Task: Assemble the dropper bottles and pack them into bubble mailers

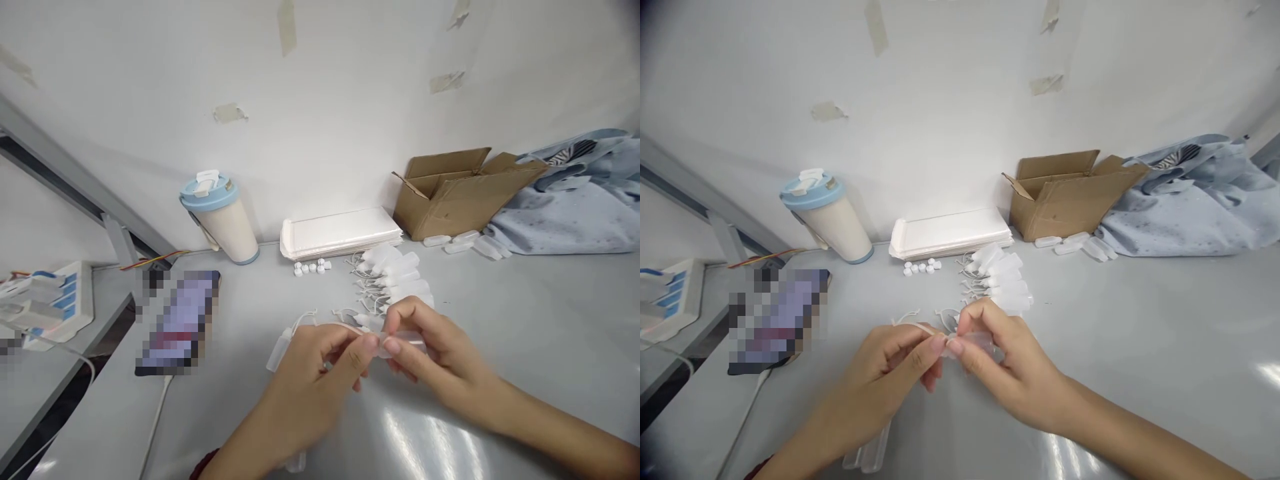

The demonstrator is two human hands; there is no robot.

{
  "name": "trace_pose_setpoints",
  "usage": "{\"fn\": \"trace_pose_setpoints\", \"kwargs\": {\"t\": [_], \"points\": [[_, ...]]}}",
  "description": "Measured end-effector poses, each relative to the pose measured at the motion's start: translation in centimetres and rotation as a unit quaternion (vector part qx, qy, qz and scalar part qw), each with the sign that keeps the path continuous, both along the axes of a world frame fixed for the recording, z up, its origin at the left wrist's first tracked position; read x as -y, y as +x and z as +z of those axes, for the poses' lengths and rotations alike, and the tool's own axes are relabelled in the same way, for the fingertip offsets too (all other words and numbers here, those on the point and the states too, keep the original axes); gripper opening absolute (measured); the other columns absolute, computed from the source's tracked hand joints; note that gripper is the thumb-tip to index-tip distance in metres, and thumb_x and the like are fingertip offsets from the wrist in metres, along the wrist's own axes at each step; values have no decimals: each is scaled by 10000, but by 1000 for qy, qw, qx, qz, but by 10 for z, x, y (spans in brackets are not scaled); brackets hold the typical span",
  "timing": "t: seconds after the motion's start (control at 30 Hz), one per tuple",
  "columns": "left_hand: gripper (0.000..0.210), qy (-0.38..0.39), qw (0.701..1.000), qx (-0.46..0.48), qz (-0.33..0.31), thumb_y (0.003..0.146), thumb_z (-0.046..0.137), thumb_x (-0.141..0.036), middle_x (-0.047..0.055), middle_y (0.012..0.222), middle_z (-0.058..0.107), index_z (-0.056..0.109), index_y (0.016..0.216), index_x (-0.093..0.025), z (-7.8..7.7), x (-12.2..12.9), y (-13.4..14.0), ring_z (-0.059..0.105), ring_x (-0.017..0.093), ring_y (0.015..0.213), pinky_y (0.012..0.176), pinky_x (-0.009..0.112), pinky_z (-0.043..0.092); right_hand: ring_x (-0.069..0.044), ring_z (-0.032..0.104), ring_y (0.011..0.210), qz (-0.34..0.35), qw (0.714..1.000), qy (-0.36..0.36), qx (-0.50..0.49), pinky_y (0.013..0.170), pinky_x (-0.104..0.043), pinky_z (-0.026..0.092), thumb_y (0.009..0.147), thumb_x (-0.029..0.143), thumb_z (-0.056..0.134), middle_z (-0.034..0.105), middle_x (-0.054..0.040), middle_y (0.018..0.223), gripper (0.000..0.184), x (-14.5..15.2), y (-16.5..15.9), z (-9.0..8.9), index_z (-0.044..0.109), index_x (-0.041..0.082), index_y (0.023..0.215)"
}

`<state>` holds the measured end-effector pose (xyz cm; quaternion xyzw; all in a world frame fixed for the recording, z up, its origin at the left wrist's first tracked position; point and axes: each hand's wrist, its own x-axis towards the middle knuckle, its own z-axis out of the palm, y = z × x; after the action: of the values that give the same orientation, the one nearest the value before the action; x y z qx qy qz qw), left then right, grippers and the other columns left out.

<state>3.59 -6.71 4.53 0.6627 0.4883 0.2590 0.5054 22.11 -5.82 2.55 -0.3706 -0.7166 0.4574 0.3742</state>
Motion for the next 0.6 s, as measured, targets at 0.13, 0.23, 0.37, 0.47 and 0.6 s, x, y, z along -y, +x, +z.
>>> {"fn": "trace_pose_setpoints", "kwargs": {"t": [0.13,0.23,0.37,0.47,0.6], "points": [[498,-32,999,-4,15,915,431,-501,-39,494,478,485,536,-183,-3,-4,0,424,96,477,468,208,326,-139,549,552,-28,960,261,101,500,-256,415,932,315,545,629,-15,693,106,-5,4,-10,496,222,918],[499,-39,999,-8,15,911,435,-506,-47,483,446,449,526,-189,-4,-6,0,415,96,470,457,202,322,-170,606,605,-46,934,330,129,523,-274,448,942,357,537,663,-43,718,147,-10,4,-18,550,210,950],[460,-41,999,9,-19,910,442,-511,-51,480,449,544,609,-180,-3,-6,-1,442,99,479,483,202,346,-173,607,599,-31,942,318,106,528,-282,469,981,341,450,657,-46,692,188,-9,2,-20,570,199,1002],[452,-37,999,23,-23,904,458,-506,-53,475,431,565,621,-172,-4,-5,-1,427,96,468,478,210,335,-159,590,583,-25,966,251,58,527,-271,455,973,308,458,646,-33,686,157,-4,1,-16,571,201,992],[429,87,996,-7,-8,929,443,-421,-43,513,414,492,579,-178,-7,0,1,415,101,509,494,231,302,-117,506,530,-7,999,43,4,485,-233,381,926,367,537,557,12,611,199,-2,1,-7,593,192,851]]}}
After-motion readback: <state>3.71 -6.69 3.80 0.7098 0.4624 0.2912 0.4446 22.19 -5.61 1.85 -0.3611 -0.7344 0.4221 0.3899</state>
